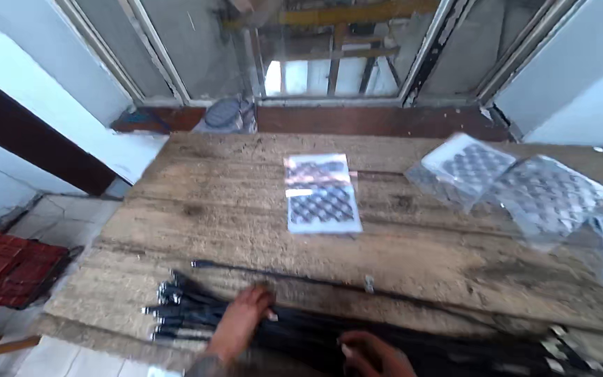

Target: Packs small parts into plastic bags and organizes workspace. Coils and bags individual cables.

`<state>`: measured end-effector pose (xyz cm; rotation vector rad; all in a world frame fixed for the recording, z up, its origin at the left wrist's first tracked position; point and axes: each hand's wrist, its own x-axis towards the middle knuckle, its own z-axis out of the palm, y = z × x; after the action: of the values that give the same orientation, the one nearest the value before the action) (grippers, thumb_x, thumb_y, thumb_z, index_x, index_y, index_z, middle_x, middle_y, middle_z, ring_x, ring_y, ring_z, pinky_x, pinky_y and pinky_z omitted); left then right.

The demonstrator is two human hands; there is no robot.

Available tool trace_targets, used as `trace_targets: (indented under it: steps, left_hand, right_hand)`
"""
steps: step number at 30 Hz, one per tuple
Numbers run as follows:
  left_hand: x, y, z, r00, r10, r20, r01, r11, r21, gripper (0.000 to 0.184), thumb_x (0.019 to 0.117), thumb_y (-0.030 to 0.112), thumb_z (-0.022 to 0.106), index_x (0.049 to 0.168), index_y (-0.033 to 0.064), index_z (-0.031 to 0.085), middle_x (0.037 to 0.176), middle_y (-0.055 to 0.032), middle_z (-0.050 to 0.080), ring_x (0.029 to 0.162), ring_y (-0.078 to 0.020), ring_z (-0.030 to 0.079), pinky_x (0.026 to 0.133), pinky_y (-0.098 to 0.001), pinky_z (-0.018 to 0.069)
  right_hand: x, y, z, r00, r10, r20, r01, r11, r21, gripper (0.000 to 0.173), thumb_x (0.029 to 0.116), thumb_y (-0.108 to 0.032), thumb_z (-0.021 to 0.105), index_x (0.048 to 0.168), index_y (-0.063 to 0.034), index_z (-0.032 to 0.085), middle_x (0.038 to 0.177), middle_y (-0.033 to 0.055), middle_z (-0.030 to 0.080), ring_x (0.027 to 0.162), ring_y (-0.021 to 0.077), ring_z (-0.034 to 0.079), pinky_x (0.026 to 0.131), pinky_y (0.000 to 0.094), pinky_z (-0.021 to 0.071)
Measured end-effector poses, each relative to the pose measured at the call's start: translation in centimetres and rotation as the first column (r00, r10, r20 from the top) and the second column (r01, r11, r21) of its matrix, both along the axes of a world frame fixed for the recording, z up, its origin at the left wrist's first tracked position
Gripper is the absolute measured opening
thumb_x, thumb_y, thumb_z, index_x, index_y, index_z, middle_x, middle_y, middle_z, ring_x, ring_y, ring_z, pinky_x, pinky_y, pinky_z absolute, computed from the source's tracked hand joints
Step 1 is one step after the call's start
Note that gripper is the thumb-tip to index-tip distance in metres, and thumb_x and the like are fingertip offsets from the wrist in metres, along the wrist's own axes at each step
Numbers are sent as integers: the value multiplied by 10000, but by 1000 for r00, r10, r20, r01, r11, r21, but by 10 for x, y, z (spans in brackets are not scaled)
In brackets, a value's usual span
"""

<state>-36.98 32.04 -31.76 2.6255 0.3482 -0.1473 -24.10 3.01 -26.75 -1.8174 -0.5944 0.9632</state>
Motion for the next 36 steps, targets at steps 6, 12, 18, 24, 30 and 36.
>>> trace_targets:
  steps: [6, 12, 18, 24, 30, 36]
  left_hand:
    - [-4, -4, 3, 996, -26, 82, 28, 999, -18, 156, 923, 173, 760, 1046, 81, 786, 1120, -127, 725, 1114, -332, 671, 979, -532, 544]
    - [-17, -15, -5, 977, 25, 212, -27, 1000, 4, 512, 761, 383, 896, 1186, 137, 750, 1198, -179, 659, 1155, -420, 593, 979, -616, 492]
    - [-20, -41, -26, 938, -17, 346, 14, 1000, 11, 357, 887, 359, 780, 1128, 98, 748, 1127, -145, 676, 1116, -373, 622, 976, -564, 509]
    - [-10, -56, 2, 975, -96, 199, 115, 990, -87, 180, 910, 224, 776, 964, 68, 702, 1016, -111, 698, 1010, -320, 670, 903, -565, 539]
    - [-28, -67, 54, 873, -139, 467, 115, 990, 79, 402, 1042, 389, 451, 1066, 137, 763, 956, -18, 702, 895, -234, 649, 810, -470, 515]
    - [-34, -70, 35, 895, -251, 370, 164, 954, 250, 353, 1037, 299, 430, 958, 107, 715, 828, -68, 633, 803, -323, 625, 727, -528, 472]
  right_hand:
    - [-23, -26, -22, 986, 129, 104, -127, 992, -23, 255, 1032, -245, 600, 1190, -70, 697, 995, 40, 742, 830, 113, 718, 777, 314, 615]
    - [-44, -56, -28, 995, 98, -25, -100, 986, -132, 276, 1034, -246, 597, 1207, -49, 683, 987, 62, 742, 844, 138, 728, 813, 344, 617]
    - [-38, -61, -23, 1000, -1, -25, -3, 984, -180, 273, 1032, -256, 601, 1204, -62, 688, 998, 49, 743, 865, 123, 722, 826, 322, 603]
    - [-25, -82, -15, 897, -261, -356, 218, 963, -156, 318, 1077, -263, 531, 1211, -4, 656, 997, 77, 747, 880, 170, 740, 835, 343, 622]
    - [15, -138, -14, 441, -620, -649, 881, 436, 182, 378, 1130, -279, 297, 1287, -40, 545, 1166, 123, 735, 1078, 253, 725, 947, 407, 592]
    - [22, -158, 16, 416, -742, -525, 908, 366, 202, 334, 1130, -229, 328, 1093, -18, 584, 1030, 156, 756, 1010, 301, 750, 894, 466, 620]
